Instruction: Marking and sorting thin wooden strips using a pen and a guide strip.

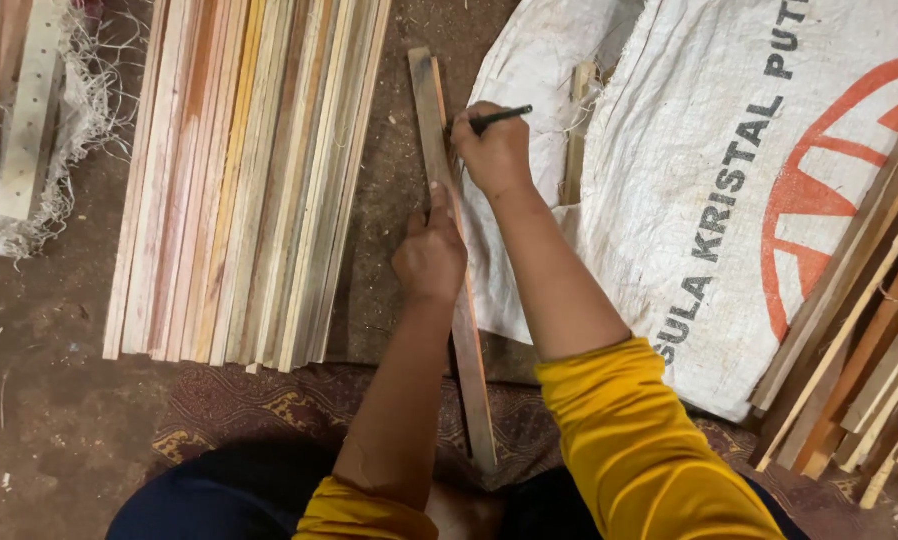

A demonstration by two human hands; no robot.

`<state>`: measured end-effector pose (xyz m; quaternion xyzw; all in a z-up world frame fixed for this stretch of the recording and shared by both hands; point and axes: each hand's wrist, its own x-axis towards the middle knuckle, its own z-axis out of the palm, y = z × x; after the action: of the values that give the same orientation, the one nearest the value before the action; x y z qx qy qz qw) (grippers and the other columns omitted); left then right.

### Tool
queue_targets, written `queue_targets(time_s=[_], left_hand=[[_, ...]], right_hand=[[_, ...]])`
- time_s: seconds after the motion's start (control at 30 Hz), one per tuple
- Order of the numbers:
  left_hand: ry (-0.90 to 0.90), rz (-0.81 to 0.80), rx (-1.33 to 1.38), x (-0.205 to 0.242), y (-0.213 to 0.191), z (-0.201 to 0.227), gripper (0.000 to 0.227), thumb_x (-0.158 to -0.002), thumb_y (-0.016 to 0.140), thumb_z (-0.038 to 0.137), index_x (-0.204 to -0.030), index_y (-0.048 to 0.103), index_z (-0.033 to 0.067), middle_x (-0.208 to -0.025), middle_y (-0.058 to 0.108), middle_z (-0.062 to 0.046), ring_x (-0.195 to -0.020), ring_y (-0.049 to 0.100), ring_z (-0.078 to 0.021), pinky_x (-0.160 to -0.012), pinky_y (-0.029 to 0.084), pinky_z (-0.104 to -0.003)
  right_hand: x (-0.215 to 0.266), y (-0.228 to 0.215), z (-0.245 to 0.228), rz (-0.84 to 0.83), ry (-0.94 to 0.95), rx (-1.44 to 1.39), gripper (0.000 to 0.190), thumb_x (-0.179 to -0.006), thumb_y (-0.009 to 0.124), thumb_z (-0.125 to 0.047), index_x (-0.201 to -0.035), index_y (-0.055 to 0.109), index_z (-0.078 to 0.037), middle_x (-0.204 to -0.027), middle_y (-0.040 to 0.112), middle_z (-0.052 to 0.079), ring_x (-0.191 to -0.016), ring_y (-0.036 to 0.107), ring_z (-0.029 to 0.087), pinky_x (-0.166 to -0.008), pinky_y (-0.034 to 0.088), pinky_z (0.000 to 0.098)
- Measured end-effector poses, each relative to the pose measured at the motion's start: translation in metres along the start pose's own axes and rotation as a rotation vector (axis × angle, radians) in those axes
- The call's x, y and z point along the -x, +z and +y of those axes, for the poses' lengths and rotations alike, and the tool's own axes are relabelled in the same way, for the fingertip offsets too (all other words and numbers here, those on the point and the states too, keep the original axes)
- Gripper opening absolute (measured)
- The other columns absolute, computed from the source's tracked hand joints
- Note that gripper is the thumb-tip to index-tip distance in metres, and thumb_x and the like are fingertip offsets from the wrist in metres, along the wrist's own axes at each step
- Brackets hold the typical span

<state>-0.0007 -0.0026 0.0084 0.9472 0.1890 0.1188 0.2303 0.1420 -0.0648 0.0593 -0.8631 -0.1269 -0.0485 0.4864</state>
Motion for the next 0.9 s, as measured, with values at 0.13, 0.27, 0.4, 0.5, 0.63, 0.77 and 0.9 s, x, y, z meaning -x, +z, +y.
queue_targets(time_s=[0.13, 0.27, 0.4, 0.5, 0.63, 0.77, 0.9], left_hand=[[-0.073, -0.065, 0.053, 0.001, 0.028, -0.014, 0.054, -0.106, 0.048, 0.035, -0.159, 0.039, 0.0298, -0.115, 0.067, -0.015, -0.073, 0.074, -0.0355, -0.051, 0.059, -0.053], [-0.081, -0.014, 0.06, 0.003, 0.033, -0.013, 0.054, -0.104, 0.048, 0.037, -0.157, 0.041, 0.0382, -0.115, 0.066, -0.012, -0.083, 0.074, -0.0365, -0.061, 0.061, -0.055], [-0.057, 0.093, -0.011, 0.005, 0.037, -0.014, 0.05, -0.104, 0.049, 0.037, -0.154, 0.047, 0.0347, -0.102, 0.066, -0.008, -0.076, 0.075, -0.0336, -0.059, 0.062, -0.051], [-0.056, 0.278, -0.144, 0.004, 0.054, -0.016, 0.048, -0.099, 0.059, 0.04, -0.147, 0.054, 0.0381, -0.096, 0.066, -0.003, -0.067, 0.072, -0.0243, -0.052, 0.061, -0.044], [-0.071, 0.202, -0.082, 0.003, 0.051, -0.014, 0.049, -0.107, 0.05, 0.038, -0.155, 0.044, 0.038, -0.105, 0.068, -0.004, -0.067, 0.073, -0.0251, -0.055, 0.062, -0.045], [-0.087, 0.248, -0.085, 0.006, 0.041, -0.007, 0.046, -0.106, 0.053, 0.038, -0.151, 0.049, 0.0363, -0.101, 0.066, -0.003, -0.065, 0.072, -0.0245, -0.054, 0.062, -0.044], [-0.022, 0.157, -0.052, 0.0, 0.024, -0.006, 0.049, -0.102, 0.063, 0.024, -0.149, 0.052, 0.0223, -0.087, 0.068, -0.011, -0.044, 0.058, -0.0237, -0.037, 0.051, -0.041]], right_hand=[[0.047, -0.007, 0.007, 0.021, -0.072, 0.15, 0.009, -0.085, 0.069, -0.015, -0.082, 0.076, -0.01, -0.068, 0.07, 0.017, -0.073, 0.072, 0.039, -0.06, 0.056, 0.047], [0.085, -0.022, 0.002, -0.003, 0.023, 0.058, 0.009, -0.085, 0.068, -0.014, -0.082, 0.077, -0.012, -0.067, 0.07, 0.014, -0.068, 0.072, 0.032, -0.057, 0.056, 0.0414], [0.121, -0.036, -0.007, -0.01, 0.022, 0.06, 0.007, -0.083, 0.071, -0.012, -0.082, 0.077, -0.013, -0.068, 0.07, 0.015, -0.07, 0.073, 0.035, -0.057, 0.056, 0.0421], [0.153, -0.045, -0.015, -0.025, 0.061, 0.07, 0.006, -0.084, 0.071, -0.013, -0.083, 0.077, -0.015, -0.07, 0.072, 0.013, -0.071, 0.073, 0.031, -0.058, 0.058, 0.041], [0.195, -0.058, -0.028, -0.047, 0.06, 0.049, 0.007, -0.087, 0.07, -0.01, -0.087, 0.077, -0.011, -0.074, 0.074, 0.015, -0.074, 0.074, 0.036, -0.062, 0.06, 0.0426], [0.229, -0.073, -0.038, -0.061, 0.127, 0.02, 0.008, -0.086, 0.071, -0.009, -0.088, 0.079, -0.01, -0.081, 0.076, 0.016, -0.083, 0.075, 0.035, -0.069, 0.06, 0.0422], [0.255, -0.089, -0.057, -0.151, 0.188, 0.02, 0.021, -0.085, 0.069, -0.002, -0.105, 0.077, -0.002, -0.103, 0.078, 0.016, -0.083, 0.075, 0.023, -0.077, 0.062, 0.0276]])
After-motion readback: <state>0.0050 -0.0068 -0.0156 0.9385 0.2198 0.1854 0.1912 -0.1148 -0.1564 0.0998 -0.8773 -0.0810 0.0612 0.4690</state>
